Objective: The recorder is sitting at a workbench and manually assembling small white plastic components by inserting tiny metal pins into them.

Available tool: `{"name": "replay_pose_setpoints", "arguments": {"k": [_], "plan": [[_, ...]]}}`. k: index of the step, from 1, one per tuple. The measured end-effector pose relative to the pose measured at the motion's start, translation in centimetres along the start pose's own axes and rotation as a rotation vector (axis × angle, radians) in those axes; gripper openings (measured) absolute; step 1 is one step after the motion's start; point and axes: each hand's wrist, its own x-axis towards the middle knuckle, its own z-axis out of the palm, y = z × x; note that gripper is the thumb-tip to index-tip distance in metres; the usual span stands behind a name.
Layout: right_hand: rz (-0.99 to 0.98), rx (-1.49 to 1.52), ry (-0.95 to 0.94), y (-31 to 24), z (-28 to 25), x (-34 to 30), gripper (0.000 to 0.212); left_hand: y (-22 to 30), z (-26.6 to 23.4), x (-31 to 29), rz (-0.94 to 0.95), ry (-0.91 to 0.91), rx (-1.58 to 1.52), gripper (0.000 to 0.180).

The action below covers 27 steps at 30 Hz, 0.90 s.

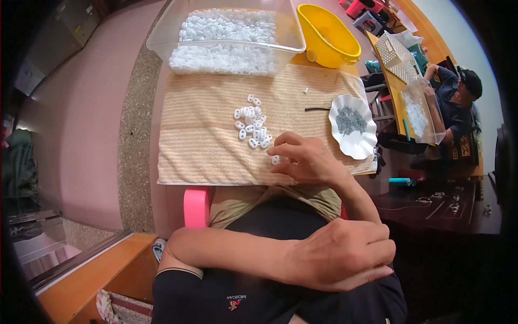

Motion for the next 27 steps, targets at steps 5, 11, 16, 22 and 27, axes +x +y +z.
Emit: {"name": "replay_pose_setpoints", "arguments": {"k": [5,11,16,22,27], "plan": [[0.031,-0.195,-0.039,1.2,0.7,-0.3,0.018,-1.6,0.1,-0.1,-0.076,0.004,0.003,0.021],[0.009,-0.057,-0.043,1.4,0.9,-0.4,0.014,-4.4,-0.9,0.3,-0.184,0.051,0.022,0.018],[0.019,-0.081,-0.060,3.2,1.6,-0.9,0.012,-6.2,-1.9,0.6,-0.242,0.149,0.100,0.017],[0.091,0.314,0.174,3.1,1.8,-2.4,0.029,-7.5,-2.7,0.6,-0.261,0.265,0.168,0.015],[0.100,0.478,0.272,2.5,1.4,-2.5,0.034,-8.5,-3.8,1.2,-0.320,0.309,0.184,0.014]]}}
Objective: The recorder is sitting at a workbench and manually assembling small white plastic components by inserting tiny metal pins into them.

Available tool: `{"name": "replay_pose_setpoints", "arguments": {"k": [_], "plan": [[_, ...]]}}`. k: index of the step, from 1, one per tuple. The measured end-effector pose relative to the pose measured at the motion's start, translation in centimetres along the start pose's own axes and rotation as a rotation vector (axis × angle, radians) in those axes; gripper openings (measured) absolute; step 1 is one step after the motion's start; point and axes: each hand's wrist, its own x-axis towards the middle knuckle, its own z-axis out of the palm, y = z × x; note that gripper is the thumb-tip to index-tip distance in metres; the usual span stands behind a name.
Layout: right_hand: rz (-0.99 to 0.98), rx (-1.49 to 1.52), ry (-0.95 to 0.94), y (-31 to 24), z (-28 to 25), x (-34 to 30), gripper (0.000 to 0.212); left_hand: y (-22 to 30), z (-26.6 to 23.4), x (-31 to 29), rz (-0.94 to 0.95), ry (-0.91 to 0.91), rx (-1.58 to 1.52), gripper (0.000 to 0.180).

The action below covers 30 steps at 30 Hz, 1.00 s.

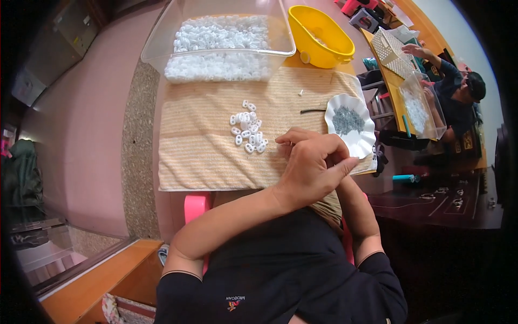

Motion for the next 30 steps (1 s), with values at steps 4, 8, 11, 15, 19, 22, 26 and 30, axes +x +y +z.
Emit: {"name": "replay_pose_setpoints", "arguments": {"k": [4,8,11,15,19,22,26,30], "plan": [[-0.040,0.044,-0.040,-0.3,0.2,1.4,0.029,-1.0,-0.1,0.3,-0.034,0.031,0.014,0.015],[-0.074,0.070,-0.073,-1.4,0.1,2.5,0.026,-1.7,0.5,0.4,-0.025,0.080,0.005,0.015],[-0.090,0.086,-0.094,-2.1,0.2,3.3,0.024,-1.6,0.0,0.3,-0.057,0.059,0.105,0.015],[-0.111,-0.003,-0.181,-2.1,-0.2,4.2,0.027,-1.2,-0.2,0.4,-0.084,0.075,0.096,0.015],[-0.120,-0.248,-0.202,-2.1,0.7,4.8,0.027,-1.7,-0.6,0.3,-0.083,0.082,0.078,0.015],[-0.059,0.137,-0.086,0.8,1.2,3.6,0.040,-1.8,-0.5,0.5,-0.063,0.064,0.084,0.014],[-0.054,0.089,-0.124,1.0,0.8,3.9,0.039,-2.1,-0.7,0.7,-0.025,0.069,0.135,0.014],[-0.096,0.068,-0.194,1.6,0.5,5.5,0.029,-3.1,-0.8,0.7,-0.048,0.120,0.106,0.016]]}}
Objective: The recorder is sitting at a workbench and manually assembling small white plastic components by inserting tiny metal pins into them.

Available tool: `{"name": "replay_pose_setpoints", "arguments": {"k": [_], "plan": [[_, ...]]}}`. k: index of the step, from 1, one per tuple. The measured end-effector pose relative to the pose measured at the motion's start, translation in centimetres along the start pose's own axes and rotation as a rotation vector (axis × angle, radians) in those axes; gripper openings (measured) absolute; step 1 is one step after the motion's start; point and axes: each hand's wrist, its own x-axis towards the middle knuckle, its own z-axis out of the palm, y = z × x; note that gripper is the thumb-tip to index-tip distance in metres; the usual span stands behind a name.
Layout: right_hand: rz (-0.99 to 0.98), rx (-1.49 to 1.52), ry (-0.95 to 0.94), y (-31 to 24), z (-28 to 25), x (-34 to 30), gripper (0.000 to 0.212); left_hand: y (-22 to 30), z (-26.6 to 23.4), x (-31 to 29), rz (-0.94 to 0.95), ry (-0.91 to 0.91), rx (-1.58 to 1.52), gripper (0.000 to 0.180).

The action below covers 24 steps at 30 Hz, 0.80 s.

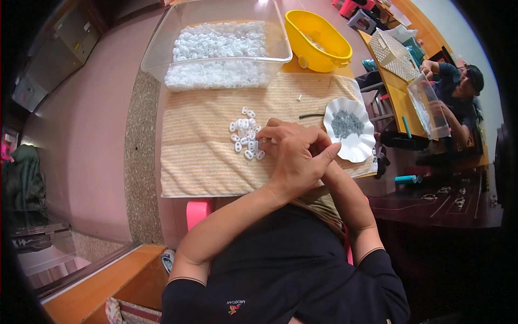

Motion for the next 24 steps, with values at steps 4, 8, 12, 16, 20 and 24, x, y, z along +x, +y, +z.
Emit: {"name": "replay_pose_setpoints", "arguments": {"k": [4,8,12,16,20,24], "plan": [[0.024,0.125,-0.079,2.3,-1.0,-0.7,0.024,1.1,-0.6,0.6,-0.025,0.025,0.005,0.015],[0.280,0.597,0.062,3.3,-1.3,-1.2,0.032,-0.8,-2.0,1.4,-0.100,0.048,0.001,0.011],[0.077,0.042,0.168,2.2,-1.9,-0.2,0.021,-1.6,-4.2,2.2,-0.163,0.173,-0.081,0.012],[0.213,0.007,0.277,2.6,-3.1,-0.8,0.012,-3.1,-5.9,3.0,-0.164,0.197,-0.031,0.012],[0.237,0.188,0.367,1.0,-3.3,-0.9,0.010,-3.7,-6.6,3.3,-0.200,0.107,-0.013,0.013],[0.211,0.279,0.400,0.0,-3.3,-1.1,0.011,-4.4,-6.5,3.0,-0.293,-0.019,-0.129,0.014]]}}
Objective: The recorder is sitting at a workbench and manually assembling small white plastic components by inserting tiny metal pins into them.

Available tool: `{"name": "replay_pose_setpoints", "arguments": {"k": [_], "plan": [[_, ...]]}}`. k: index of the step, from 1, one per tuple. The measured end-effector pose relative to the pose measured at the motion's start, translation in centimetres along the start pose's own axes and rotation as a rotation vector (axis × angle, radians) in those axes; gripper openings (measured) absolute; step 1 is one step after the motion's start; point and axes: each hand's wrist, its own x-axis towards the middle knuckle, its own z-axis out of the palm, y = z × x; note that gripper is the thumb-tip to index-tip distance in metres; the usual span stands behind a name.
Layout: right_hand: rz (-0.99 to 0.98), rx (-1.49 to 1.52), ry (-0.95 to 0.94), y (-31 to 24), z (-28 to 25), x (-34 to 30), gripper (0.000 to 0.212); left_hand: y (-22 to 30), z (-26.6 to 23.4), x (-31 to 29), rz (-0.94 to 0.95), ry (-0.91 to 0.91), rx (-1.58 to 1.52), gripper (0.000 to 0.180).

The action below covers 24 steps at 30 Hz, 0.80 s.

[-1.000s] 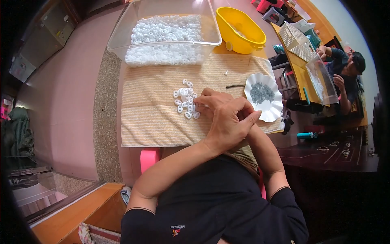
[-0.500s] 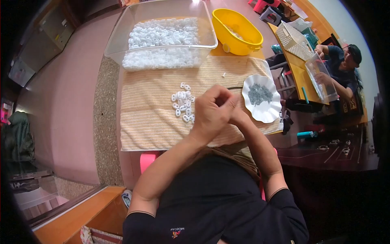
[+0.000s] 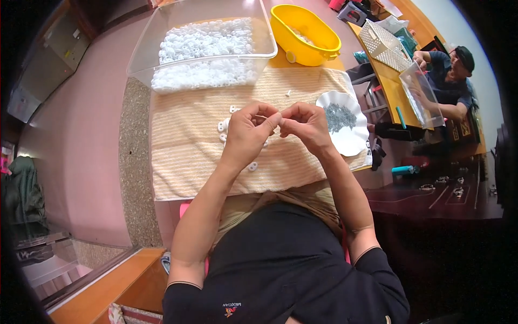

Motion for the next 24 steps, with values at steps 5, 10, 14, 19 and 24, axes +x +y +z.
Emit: {"name": "replay_pose_setpoints", "arguments": {"k": [5,10,14,19,24], "plan": [[-0.041,-0.011,-0.026,-0.5,0.2,-0.8,0.017,-0.2,0.0,-0.2,-0.077,-0.075,-0.148,0.014],[-0.146,0.024,-0.037,0.3,-0.1,-1.2,0.017,-0.1,0.0,-0.2,-0.161,-0.108,-0.352,0.012],[-0.104,0.039,-0.007,0.0,-0.3,-1.6,0.018,0.1,0.0,-0.4,-0.183,-0.136,-0.355,0.012],[-0.027,0.063,0.000,0.1,-1.0,-1.6,0.014,0.3,0.1,-0.5,-0.255,-0.186,-0.392,0.017],[-0.036,-0.051,0.125,-0.7,-2.4,-1.0,0.016,0.0,-0.2,-0.3,-0.302,-0.102,-0.406,0.018]]}}
